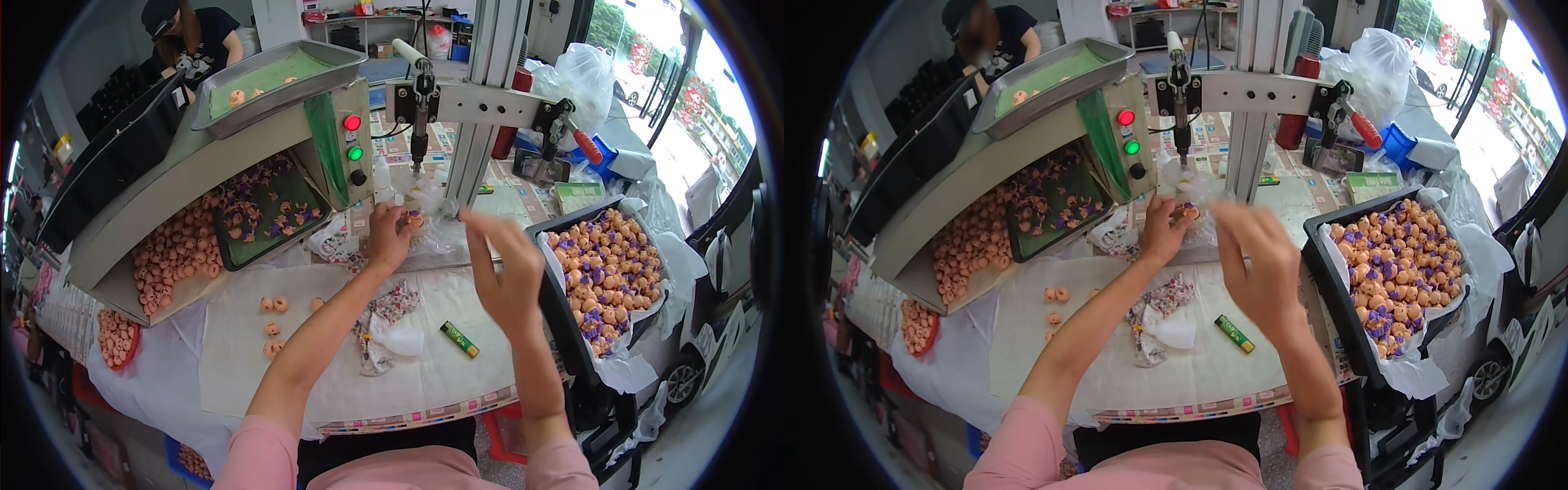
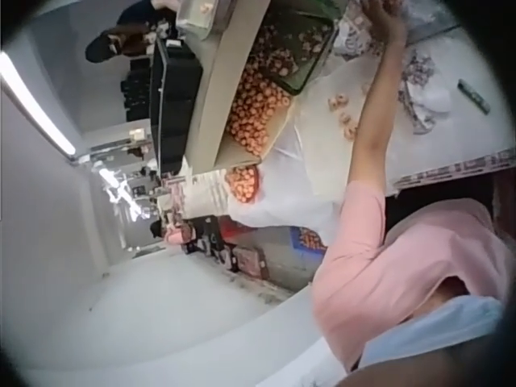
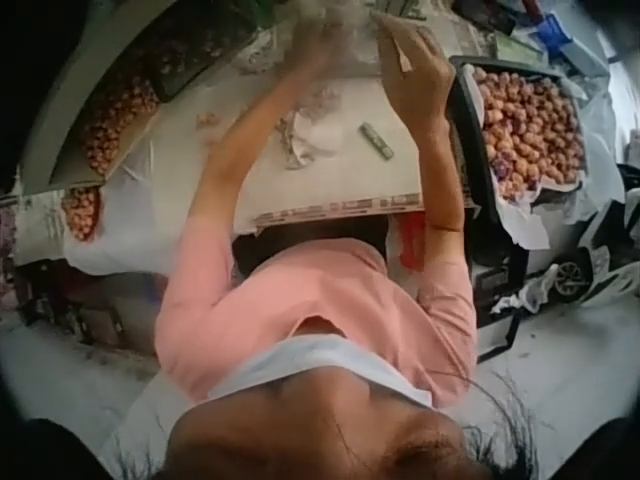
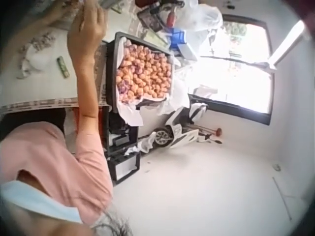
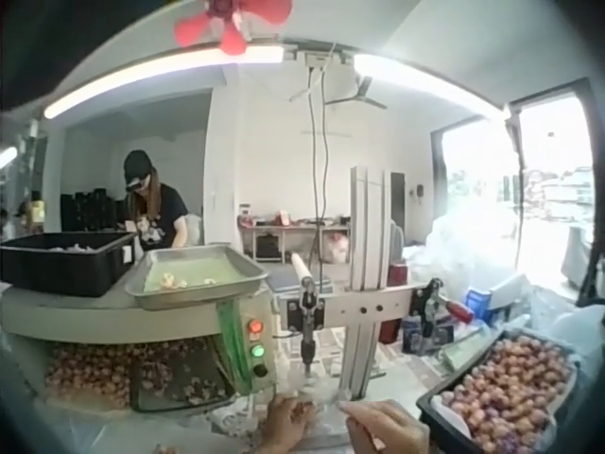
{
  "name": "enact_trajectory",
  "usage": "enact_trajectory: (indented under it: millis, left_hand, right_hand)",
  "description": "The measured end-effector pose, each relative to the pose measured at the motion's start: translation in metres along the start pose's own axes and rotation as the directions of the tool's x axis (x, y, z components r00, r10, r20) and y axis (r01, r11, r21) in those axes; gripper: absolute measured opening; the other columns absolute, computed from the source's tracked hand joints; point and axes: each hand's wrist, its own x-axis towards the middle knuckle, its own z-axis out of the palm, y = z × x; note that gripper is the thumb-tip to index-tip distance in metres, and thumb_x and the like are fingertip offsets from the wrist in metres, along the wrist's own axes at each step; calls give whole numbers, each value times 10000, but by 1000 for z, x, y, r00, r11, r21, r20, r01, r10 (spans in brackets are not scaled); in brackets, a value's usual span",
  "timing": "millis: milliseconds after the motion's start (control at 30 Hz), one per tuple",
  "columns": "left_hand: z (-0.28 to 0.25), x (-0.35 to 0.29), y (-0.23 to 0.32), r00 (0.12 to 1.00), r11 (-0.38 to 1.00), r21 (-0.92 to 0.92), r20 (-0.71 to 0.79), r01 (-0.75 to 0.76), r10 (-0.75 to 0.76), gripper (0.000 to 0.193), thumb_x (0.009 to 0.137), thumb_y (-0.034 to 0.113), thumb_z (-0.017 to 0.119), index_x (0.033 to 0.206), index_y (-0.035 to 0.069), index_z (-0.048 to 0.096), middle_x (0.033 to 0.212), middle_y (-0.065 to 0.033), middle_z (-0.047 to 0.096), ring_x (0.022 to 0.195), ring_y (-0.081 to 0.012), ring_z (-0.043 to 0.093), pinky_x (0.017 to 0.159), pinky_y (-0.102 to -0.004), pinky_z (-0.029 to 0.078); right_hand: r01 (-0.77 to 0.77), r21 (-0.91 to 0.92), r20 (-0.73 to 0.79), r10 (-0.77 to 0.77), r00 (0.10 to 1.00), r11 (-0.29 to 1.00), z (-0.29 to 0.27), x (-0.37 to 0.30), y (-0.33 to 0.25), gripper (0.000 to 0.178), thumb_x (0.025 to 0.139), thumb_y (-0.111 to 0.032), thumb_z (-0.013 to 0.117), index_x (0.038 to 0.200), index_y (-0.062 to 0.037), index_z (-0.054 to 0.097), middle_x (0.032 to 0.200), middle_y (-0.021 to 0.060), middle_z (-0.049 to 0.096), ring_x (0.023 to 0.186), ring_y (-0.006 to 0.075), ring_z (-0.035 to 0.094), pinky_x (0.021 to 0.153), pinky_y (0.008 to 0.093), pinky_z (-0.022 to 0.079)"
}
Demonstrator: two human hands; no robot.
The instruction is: Assembling small doll components and applying glue or paint in a factory setting.
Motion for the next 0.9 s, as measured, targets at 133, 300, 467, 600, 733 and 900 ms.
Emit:
enact_trajectory:
  millis: [133,300,467,600,733,900]
  left_hand:
    - [2,1,-4,993,993,23,-17,-114,114,235,768,53,746,935,-19,598,993,-74,524,844,-184,600,710,-287,502]
    - [1,-2,11,991,991,16,-16,-134,134,244,756,26,743,941,-27,593,1000,-85,525,847,-204,603,745,-301,513]
    - [-15,3,31,992,1000,13,123,24,-26,265,745,55,751,948,-16,596,1007,-92,537,865,-217,610,773,-311,506]
    - [-31,1,15,998,1000,27,64,-5,4,311,723,12,734,1008,17,612,1018,-103,554,893,-251,575,752,-342,492]
    - [-86,-10,23,993,1000,27,122,-3,0,372,731,-9,702,1091,56,632,1039,-83,558,938,-211,571,777,-318,516]
    - [-179,-38,49,940,945,-175,252,277,-229,241,799,15,664,1038,47,667,1029,-42,563,952,-145,566,820,-272,494]
  right_hand:
    - [251,-267,-231,-315,921,930,49,103,26,422,841,-112,677,1233,1,571,1059,195,661,966,343,624,885,406,462]
    - [-321,-94,54,327,944,942,68,201,31,675,831,-263,716,1376,10,427,1057,196,659,1037,270,604,914,385,434]
    - [-150,555,92,119,989,818,25,202,10,531,840,-228,699,1282,12,528,985,116,666,952,148,602,816,277,451]
    - [282,347,165,-354,921,894,3,122,-47,210,815,-159,709,955,-2,697,845,76,689,764,142,641,730,307,499]
    - [231,252,-13,-235,972,940,21,51,-35,444,770,-98,724,1193,-34,602,1242,177,607,1102,336,603,998,438,398]
    - [-70,20,230,63,971,997,20,-63,-31,454,739,13,715,1178,-29,605,1237,164,601,1060,338,597,909,405,470]
